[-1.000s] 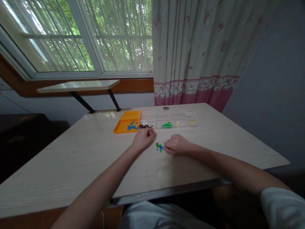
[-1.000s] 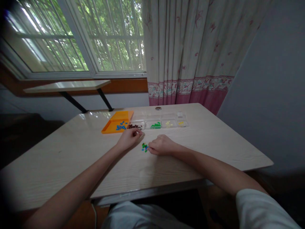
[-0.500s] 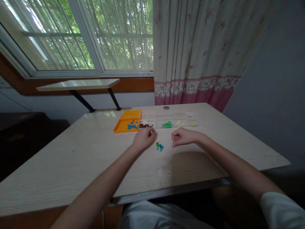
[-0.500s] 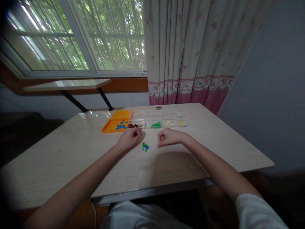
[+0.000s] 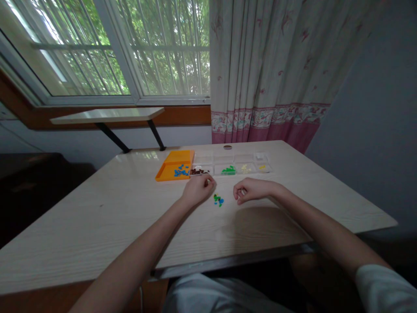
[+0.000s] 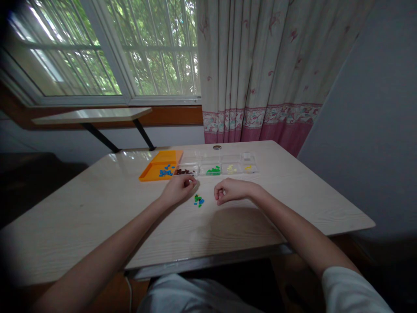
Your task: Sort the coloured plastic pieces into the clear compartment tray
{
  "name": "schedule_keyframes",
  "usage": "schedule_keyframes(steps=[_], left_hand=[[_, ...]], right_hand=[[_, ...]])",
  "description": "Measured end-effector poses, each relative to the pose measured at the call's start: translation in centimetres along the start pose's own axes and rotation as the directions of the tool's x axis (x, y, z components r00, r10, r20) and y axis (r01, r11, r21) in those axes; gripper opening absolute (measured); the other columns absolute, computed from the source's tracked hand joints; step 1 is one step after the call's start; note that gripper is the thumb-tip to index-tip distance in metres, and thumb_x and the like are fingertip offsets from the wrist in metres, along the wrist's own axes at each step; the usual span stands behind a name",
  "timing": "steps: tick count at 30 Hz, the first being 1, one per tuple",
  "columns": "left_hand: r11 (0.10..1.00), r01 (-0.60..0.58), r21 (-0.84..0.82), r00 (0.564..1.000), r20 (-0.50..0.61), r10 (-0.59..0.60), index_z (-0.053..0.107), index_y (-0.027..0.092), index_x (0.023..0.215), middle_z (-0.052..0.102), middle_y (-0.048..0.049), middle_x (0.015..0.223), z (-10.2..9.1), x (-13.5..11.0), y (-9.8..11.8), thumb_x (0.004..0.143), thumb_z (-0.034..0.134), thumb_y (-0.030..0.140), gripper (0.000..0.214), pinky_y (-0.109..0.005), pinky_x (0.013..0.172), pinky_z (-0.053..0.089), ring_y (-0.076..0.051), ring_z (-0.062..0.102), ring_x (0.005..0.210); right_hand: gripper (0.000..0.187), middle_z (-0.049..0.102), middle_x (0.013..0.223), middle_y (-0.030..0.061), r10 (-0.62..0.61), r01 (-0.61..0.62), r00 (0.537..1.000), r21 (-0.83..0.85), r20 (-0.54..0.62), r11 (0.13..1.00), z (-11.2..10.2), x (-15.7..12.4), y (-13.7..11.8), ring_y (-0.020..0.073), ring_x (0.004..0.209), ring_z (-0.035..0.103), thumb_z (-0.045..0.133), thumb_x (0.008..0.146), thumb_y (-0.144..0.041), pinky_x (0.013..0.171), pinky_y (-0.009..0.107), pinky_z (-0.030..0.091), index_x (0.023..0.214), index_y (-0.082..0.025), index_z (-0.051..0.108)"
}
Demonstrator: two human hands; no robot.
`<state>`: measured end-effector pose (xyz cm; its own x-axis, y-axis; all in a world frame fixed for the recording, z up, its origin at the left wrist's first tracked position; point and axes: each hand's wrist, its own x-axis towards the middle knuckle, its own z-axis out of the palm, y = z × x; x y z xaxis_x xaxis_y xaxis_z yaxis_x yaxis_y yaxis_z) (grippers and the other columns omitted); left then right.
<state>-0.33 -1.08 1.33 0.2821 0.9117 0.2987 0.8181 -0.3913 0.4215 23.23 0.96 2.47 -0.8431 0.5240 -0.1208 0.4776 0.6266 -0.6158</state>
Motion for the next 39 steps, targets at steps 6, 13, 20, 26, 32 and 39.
schedule_keyframes(steps=[6,13,20,26,32,39], left_hand=[[0.992,-0.025,-0.120,1.000,0.011,0.027,0.066,0.014,0.079,0.055,-0.0004,0.055,0.3,-0.2,0.3,0.077,0.048,0.030,0.024,-0.020,0.049,0.029,-0.010,0.045,0.050],[0.792,0.074,-0.607,0.991,0.132,0.008,0.068,0.008,0.076,0.056,-0.0022,0.056,1.4,0.0,1.2,0.071,0.056,0.032,0.027,-0.019,0.045,0.030,-0.008,0.045,0.048],[0.530,0.192,-0.826,0.977,0.209,-0.028,0.067,0.008,0.073,0.052,0.0011,0.049,1.5,0.1,2.0,0.062,0.067,0.035,0.030,-0.018,0.040,0.024,-0.004,0.037,0.041],[0.512,0.190,-0.838,0.981,0.185,-0.061,0.067,0.007,0.072,0.057,-0.0014,0.055,1.8,0.2,1.7,0.059,0.070,0.031,0.027,-0.018,0.044,0.028,-0.005,0.044,0.047],[0.569,0.178,-0.803,0.984,0.164,-0.075,0.066,0.006,0.072,0.053,0.0000,0.051,1.6,0.3,1.7,0.060,0.070,0.032,0.028,-0.018,0.043,0.028,-0.006,0.042,0.046],[0.589,0.183,-0.787,0.983,0.143,-0.114,0.063,0.007,0.067,0.045,0.0044,0.044,1.1,0.2,2.2,0.057,0.072,0.037,0.032,-0.017,0.039,0.020,-0.002,0.033,0.040]], right_hand=[[0.012,0.053,0.062,-0.0027,-0.034,0.032,0.998,-0.034,-0.055,0.999,0.4,0.1,-0.6,0.0069,0.055,0.044,0.058,0.073,-0.024,0.052,0.016,0.033,0.077,-0.013,0.063],[0.016,0.056,0.068,-0.0002,-0.176,0.112,0.842,-0.154,-0.510,0.982,1.3,0.9,-2.0,0.0076,0.057,0.045,0.052,0.080,-0.026,0.054,0.018,0.033,0.085,-0.015,0.062],[0.017,0.058,0.071,0.0020,-0.298,0.197,0.705,-0.226,-0.644,0.954,1.5,1.4,-2.1,0.0084,0.058,0.046,0.054,0.081,-0.031,0.053,0.019,0.034,0.082,-0.016,0.063],[0.014,0.059,0.070,0.0024,-0.319,0.239,0.674,-0.213,-0.666,0.947,1.7,1.7,-2.1,0.0084,0.057,0.046,0.057,0.079,-0.028,0.051,0.019,0.035,0.080,-0.016,0.065],[0.016,0.059,0.070,0.0022,-0.280,0.152,0.671,-0.243,-0.687,0.958,2.1,1.8,-1.9,0.0090,0.057,0.047,0.056,0.080,-0.031,0.053,0.020,0.036,0.079,-0.017,0.064],[0.017,0.062,0.076,0.0039,-0.313,0.078,0.647,-0.349,-0.695,0.934,2.5,1.6,-1.7,0.0120,0.068,0.054,0.050,0.083,-0.030,0.062,0.022,0.039,0.082,-0.018,0.062]])
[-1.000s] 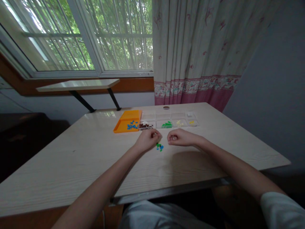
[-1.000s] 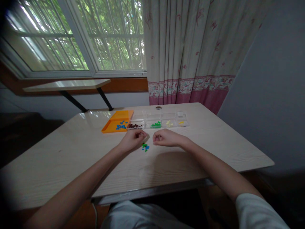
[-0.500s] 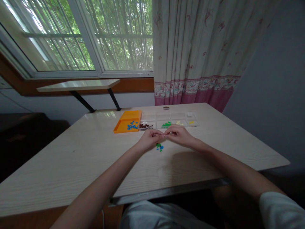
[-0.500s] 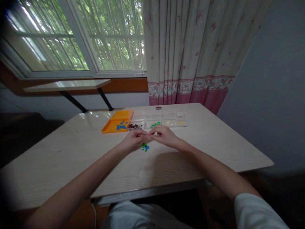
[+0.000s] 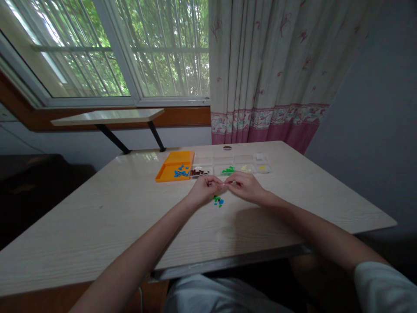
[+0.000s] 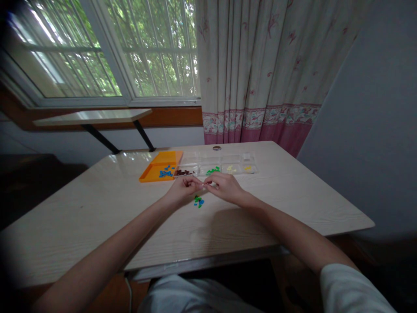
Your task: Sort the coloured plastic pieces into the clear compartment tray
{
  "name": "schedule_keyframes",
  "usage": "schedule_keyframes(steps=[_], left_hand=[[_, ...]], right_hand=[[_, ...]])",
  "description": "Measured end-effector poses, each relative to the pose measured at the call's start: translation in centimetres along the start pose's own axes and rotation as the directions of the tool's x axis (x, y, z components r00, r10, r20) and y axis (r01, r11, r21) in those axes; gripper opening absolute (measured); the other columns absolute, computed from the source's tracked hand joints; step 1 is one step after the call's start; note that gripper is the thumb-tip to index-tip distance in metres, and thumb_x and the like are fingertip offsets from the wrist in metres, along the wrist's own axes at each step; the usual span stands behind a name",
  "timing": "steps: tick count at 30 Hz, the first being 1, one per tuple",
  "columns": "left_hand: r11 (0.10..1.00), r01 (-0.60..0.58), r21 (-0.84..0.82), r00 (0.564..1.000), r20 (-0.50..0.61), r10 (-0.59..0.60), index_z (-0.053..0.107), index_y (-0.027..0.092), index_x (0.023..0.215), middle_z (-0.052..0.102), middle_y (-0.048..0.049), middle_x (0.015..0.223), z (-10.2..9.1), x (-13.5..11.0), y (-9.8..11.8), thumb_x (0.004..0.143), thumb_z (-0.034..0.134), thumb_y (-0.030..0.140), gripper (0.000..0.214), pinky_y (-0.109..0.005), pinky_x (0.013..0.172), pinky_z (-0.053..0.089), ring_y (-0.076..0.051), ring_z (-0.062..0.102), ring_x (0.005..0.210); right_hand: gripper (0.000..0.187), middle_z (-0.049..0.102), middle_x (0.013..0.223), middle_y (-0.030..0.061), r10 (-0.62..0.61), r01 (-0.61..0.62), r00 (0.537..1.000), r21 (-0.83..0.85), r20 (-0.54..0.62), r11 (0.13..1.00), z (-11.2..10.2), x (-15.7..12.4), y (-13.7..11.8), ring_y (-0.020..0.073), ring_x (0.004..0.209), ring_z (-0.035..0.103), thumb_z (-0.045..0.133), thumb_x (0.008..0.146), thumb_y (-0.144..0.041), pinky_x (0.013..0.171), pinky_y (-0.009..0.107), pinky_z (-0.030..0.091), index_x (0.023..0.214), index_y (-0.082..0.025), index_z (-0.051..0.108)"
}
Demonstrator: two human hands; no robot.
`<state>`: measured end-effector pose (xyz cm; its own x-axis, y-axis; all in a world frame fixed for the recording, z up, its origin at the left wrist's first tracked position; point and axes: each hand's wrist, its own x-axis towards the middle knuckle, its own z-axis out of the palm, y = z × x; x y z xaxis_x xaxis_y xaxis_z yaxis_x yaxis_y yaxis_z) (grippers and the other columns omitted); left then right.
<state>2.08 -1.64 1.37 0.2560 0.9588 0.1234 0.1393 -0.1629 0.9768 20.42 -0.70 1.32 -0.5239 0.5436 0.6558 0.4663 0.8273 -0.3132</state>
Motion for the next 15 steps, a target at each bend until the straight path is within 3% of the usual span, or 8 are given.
schedule_keyframes(steps=[7,15], left_hand=[[1.000,0.000,-0.024,1.000,0.015,0.000,0.056,0.009,0.058,0.038,0.0075,0.040,0.24,-0.27,0.82,0.052,0.074,0.042,0.038,-0.016,0.038,0.018,-0.001,0.028,0.037],[1.000,0.008,-0.017,0.999,0.046,-0.007,0.059,0.008,0.062,0.036,0.0076,0.041,0.23,-0.31,0.38,0.056,0.072,0.039,0.035,-0.016,0.037,0.018,-0.001,0.027,0.036]], right_hand=[[0.015,0.062,0.075,0.0031,-0.058,0.058,0.998,-0.028,-0.003,0.998,0.06,0.00,-0.13,0.0118,0.068,0.054,0.049,0.082,-0.026,0.062,0.022,0.038,0.080,-0.017,0.061],[0.010,0.060,0.072,0.0025,-0.044,0.044,0.999,0.009,0.006,0.999,0.03,-0.05,-0.20,0.0109,0.062,0.051,0.051,0.078,-0.023,0.059,0.021,0.038,0.078,-0.017,0.059]])
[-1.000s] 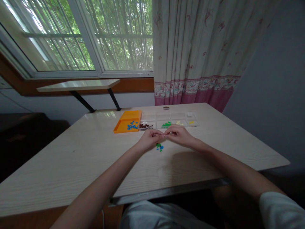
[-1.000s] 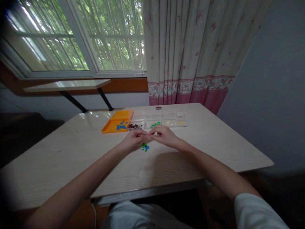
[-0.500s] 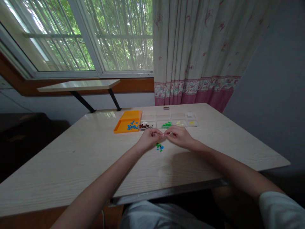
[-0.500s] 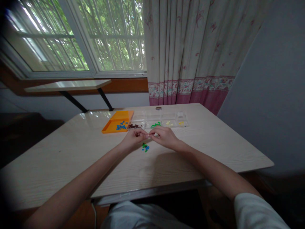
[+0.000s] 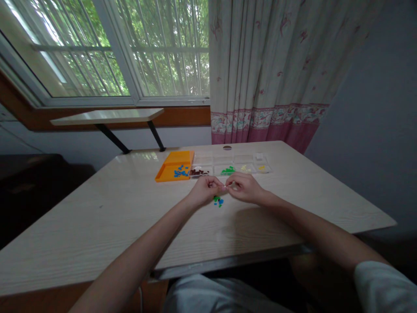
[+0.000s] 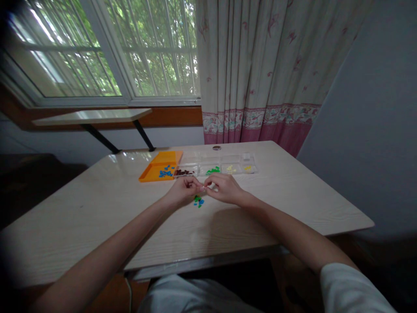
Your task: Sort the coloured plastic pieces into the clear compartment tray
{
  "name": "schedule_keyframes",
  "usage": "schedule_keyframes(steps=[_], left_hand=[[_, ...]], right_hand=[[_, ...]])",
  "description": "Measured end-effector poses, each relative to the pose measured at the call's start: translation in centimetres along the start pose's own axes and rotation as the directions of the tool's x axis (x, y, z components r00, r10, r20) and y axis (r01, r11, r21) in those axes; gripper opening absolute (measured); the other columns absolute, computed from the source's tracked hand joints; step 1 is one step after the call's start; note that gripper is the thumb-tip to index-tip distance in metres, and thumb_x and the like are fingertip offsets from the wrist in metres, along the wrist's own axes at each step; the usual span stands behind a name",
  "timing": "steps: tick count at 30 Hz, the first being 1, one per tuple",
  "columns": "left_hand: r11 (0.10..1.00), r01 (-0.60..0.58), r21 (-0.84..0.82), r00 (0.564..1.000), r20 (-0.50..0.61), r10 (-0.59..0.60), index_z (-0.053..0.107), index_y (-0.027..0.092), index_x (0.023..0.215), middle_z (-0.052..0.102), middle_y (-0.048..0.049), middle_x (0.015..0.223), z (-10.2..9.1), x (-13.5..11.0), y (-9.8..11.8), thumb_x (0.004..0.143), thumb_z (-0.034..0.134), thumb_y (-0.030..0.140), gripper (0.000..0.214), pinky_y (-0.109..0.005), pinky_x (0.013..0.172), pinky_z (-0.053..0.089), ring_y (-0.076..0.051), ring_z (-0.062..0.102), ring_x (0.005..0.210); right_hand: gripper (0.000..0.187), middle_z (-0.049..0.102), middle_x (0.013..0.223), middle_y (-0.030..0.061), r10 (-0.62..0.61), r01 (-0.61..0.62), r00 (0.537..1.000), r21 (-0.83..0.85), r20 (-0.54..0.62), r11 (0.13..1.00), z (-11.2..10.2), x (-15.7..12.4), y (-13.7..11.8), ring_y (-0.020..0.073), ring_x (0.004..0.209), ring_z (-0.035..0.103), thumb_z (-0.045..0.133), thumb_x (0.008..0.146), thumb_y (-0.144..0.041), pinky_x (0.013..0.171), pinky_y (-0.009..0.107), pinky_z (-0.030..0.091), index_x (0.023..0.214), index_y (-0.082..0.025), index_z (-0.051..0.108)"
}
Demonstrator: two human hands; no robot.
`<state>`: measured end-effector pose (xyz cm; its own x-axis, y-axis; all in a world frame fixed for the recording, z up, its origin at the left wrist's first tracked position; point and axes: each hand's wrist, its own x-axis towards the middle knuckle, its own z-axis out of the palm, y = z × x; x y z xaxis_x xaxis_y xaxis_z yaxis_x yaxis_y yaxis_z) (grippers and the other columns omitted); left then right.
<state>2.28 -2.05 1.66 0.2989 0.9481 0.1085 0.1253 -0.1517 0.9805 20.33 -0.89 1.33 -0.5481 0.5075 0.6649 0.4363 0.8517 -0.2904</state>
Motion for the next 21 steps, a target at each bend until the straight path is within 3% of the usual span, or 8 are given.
schedule_keyframes(steps=[5,10,14,17,21], left_hand=[[0.998,-0.041,0.056,0.999,0.036,0.039,0.061,0.008,0.065,0.036,0.0073,0.042,-0.3,0.1,-0.2,0.061,0.067,0.033,0.026,-0.016,0.039,0.019,-0.001,0.027,0.038],[0.927,-0.104,0.361,0.994,0.064,0.087,0.064,0.009,0.070,0.044,0.0041,0.048,-1.6,0.0,-0.1,0.070,0.057,0.028,0.020,-0.016,0.042,0.023,-0.004,0.033,0.043],[0.843,-0.178,0.508,0.977,0.196,0.088,0.066,0.011,0.075,0.052,0.0004,0.054,-2.8,-0.3,-0.1,0.072,0.053,0.025,0.019,-0.017,0.046,0.029,-0.007,0.041,0.049],[0.832,-0.218,0.511,0.947,0.315,0.055,0.068,0.011,0.080,0.060,-0.0029,0.062,-3.0,-0.6,0.1,0.073,0.051,0.023,0.022,-0.017,0.050,0.033,-0.009,0.047,0.054],[0.818,-0.237,0.525,0.926,0.377,0.026,0.069,0.013,0.083,0.064,-0.0043,0.066,-2.8,-0.8,0.3,0.073,0.050,0.023,0.024,-0.017,0.052,0.035,-0.010,0.049,0.055]], right_hand=[[0.011,0.060,0.073,0.0027,-0.019,0.019,1.000,0.008,-0.020,1.000,-0.1,0.1,0.2,0.0099,0.059,0.049,0.051,0.078,-0.025,0.057,0.021,0.038,0.078,-0.017,0.058],[0.013,0.060,0.074,0.0040,0.015,-0.018,0.994,-0.035,-0.109,0.999,-1.3,0.3,0.7,0.0097,0.055,0.046,0.051,0.079,-0.027,0.057,0.023,0.039,0.079,-0.018,0.060],[0.012,0.061,0.075,0.0048,0.033,-0.047,0.982,-0.073,-0.186,0.996,-2.4,0.3,1.0,0.0102,0.055,0.047,0.052,0.079,-0.027,0.056,0.023,0.039,0.078,-0.019,0.061],[0.012,0.062,0.074,0.0045,0.029,-0.047,0.977,-0.082,-0.211,0.996,-2.7,0.4,1.1,0.0104,0.055,0.047,0.051,0.079,-0.027,0.055,0.023,0.040,0.078,-0.019,0.061],[0.014,0.062,0.073,0.0043,0.059,-0.079,0.975,-0.088,-0.212,0.993,-2.8,0.5,0.9,0.0104,0.055,0.047,0.050,0.079,-0.028,0.055,0.024,0.040,0.077,-0.019,0.061]])
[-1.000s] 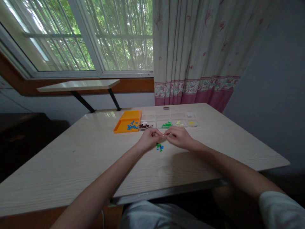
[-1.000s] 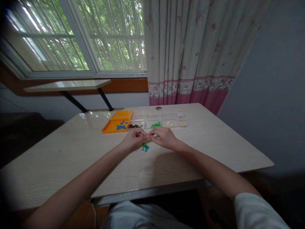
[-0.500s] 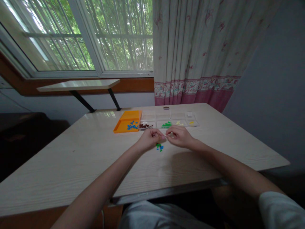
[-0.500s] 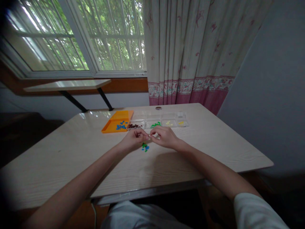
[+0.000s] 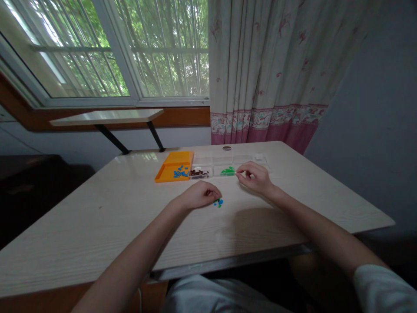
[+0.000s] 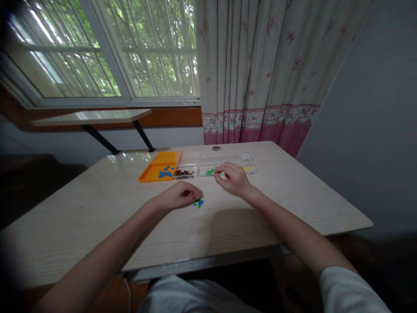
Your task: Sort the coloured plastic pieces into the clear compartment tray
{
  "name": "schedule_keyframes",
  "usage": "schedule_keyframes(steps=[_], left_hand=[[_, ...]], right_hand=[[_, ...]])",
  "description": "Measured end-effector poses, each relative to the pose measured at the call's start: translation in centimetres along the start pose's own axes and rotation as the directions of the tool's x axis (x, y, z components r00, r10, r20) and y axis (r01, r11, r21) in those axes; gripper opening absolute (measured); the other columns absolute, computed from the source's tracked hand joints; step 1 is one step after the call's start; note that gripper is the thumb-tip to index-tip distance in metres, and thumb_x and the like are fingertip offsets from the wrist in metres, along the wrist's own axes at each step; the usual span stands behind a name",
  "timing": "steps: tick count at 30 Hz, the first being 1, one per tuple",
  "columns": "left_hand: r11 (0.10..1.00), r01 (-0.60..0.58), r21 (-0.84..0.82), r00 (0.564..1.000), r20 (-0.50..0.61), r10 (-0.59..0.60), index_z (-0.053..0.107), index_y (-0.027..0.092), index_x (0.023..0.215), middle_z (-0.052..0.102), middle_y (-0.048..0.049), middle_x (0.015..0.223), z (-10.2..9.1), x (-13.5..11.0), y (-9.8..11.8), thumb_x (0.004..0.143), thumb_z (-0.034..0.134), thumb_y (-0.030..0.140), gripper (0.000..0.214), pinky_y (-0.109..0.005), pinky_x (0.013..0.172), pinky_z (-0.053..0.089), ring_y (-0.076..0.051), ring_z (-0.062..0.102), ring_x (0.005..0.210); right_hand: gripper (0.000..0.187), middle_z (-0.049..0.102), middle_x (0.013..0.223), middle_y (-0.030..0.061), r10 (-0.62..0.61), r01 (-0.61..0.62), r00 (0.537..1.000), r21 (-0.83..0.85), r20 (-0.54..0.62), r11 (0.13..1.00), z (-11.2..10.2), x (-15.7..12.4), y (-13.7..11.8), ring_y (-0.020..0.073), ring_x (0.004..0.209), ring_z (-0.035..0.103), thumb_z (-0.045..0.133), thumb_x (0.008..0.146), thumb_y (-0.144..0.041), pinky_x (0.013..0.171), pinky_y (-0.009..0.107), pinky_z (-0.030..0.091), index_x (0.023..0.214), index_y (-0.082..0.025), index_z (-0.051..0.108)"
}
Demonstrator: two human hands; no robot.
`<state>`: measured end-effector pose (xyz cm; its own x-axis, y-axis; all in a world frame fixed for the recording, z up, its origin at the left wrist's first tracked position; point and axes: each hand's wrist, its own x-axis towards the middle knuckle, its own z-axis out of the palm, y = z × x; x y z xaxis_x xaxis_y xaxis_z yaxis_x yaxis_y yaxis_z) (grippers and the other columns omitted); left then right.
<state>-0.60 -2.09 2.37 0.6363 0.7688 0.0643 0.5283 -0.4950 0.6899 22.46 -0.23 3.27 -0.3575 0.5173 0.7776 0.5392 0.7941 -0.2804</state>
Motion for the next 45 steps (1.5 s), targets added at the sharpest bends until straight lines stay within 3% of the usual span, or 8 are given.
schedule_keyframes(steps=[8,14,18,22,25,30,37,45], left_hand=[[0.997,-0.039,0.073,0.999,0.034,0.036,0.071,0.016,0.082,0.068,-0.0048,0.070,-0.1,-0.1,-0.1,0.072,0.051,0.023,0.023,-0.017,0.054,0.036,-0.011,0.052,0.057],[0.981,-0.062,0.181,0.998,0.012,0.060,0.070,0.017,0.084,0.068,-0.0047,0.074,0.1,0.0,-0.5,0.073,0.048,0.020,0.025,-0.018,0.055,0.036,-0.011,0.055,0.059],[0.966,-0.016,0.260,1.000,-0.017,0.021,0.070,0.019,0.085,0.066,-0.0029,0.068,0.1,0.0,-0.4,0.073,0.048,0.021,0.025,-0.018,0.052,0.034,-0.011,0.053,0.055],[0.958,0.008,0.286,0.999,-0.032,0.002,0.070,0.020,0.084,0.064,-0.0019,0.064,0.0,-0.1,-0.1,0.072,0.052,0.024,0.022,-0.018,0.051,0.032,-0.011,0.051,0.053],[0.954,0.001,0.300,0.999,-0.032,0.009,0.070,0.019,0.083,0.064,-0.0020,0.064,0.0,-0.1,-0.1,0.073,0.052,0.025,0.021,-0.019,0.051,0.031,-0.011,0.051,0.054],[0.969,0.026,0.247,0.995,-0.100,-0.002,0.068,0.016,0.087,0.061,-0.0016,0.063,0.3,0.3,-0.4,0.076,0.052,0.029,0.023,-0.019,0.053,0.031,-0.010,0.048,0.055],[0.996,0.040,-0.086,0.969,-0.242,-0.059,0.066,0.011,0.077,0.048,0.0023,0.052,1.0,1.1,-0.9,0.075,0.055,0.033,0.025,-0.018,0.045,0.026,-0.006,0.038,0.047],[0.931,0.044,-0.361,0.954,-0.260,-0.146,0.064,0.007,0.075,0.053,-0.0001,0.055,1.8,1.8,-0.7,0.070,0.059,0.034,0.028,-0.018,0.047,0.030,-0.006,0.041,0.050]], right_hand=[[0.014,0.062,0.072,0.0038,-0.017,0.018,0.999,0.004,-0.036,1.000,-0.1,0.1,-0.3,0.0101,0.053,0.047,0.051,0.079,-0.029,0.052,0.023,0.039,0.075,-0.020,0.060],[0.014,0.062,0.076,0.0044,-0.002,0.004,0.999,-0.036,0.045,0.999,-0.6,0.4,1.3,0.0105,0.056,0.047,0.050,0.080,-0.028,0.056,0.024,0.038,0.079,-0.018,0.061],[0.014,0.061,0.076,0.0039,0.158,-0.124,0.975,-0.205,0.157,0.971,-0.9,0.5,3.7,0.0131,0.066,0.052,0.050,0.078,-0.026,0.062,0.024,0.037,0.081,-0.017,0.061],[0.015,0.064,0.078,0.0034,0.388,-0.280,0.897,-0.408,0.212,0.869,-0.7,0.0,6.0,0.0164,0.072,0.054,0.050,0.076,-0.025,0.061,0.025,0.035,0.078,-0.020,0.064],[0.019,0.065,0.082,0.0037,0.447,-0.317,0.866,-0.443,0.226,0.839,-0.5,-0.4,7.0,0.0167,0.074,0.055,0.048,0.077,-0.026,0.062,0.025,0.036,0.082,-0.021,0.066],[0.019,0.065,0.082,0.0033,0.355,-0.265,0.910,-0.359,0.213,0.895,0.1,-0.3,5.9,0.0149,0.073,0.056,0.047,0.079,-0.024,0.065,0.024,0.038,0.085,-0.020,0.064],[0.016,0.064,0.082,0.0013,-0.016,0.052,0.931,-0.089,0.365,0.995,2.1,-1.0,0.4,0.0122,0.074,0.058,0.051,0.080,-0.026,0.065,0.021,0.039,0.092,-0.020,0.061],[0.018,0.064,0.078,0.0017,-0.042,0.070,0.964,-0.099,0.261,0.993,3.3,-1.5,-1.3,0.0128,0.071,0.058,0.053,0.081,-0.034,0.063,0.021,0.038,0.086,-0.019,0.060]])
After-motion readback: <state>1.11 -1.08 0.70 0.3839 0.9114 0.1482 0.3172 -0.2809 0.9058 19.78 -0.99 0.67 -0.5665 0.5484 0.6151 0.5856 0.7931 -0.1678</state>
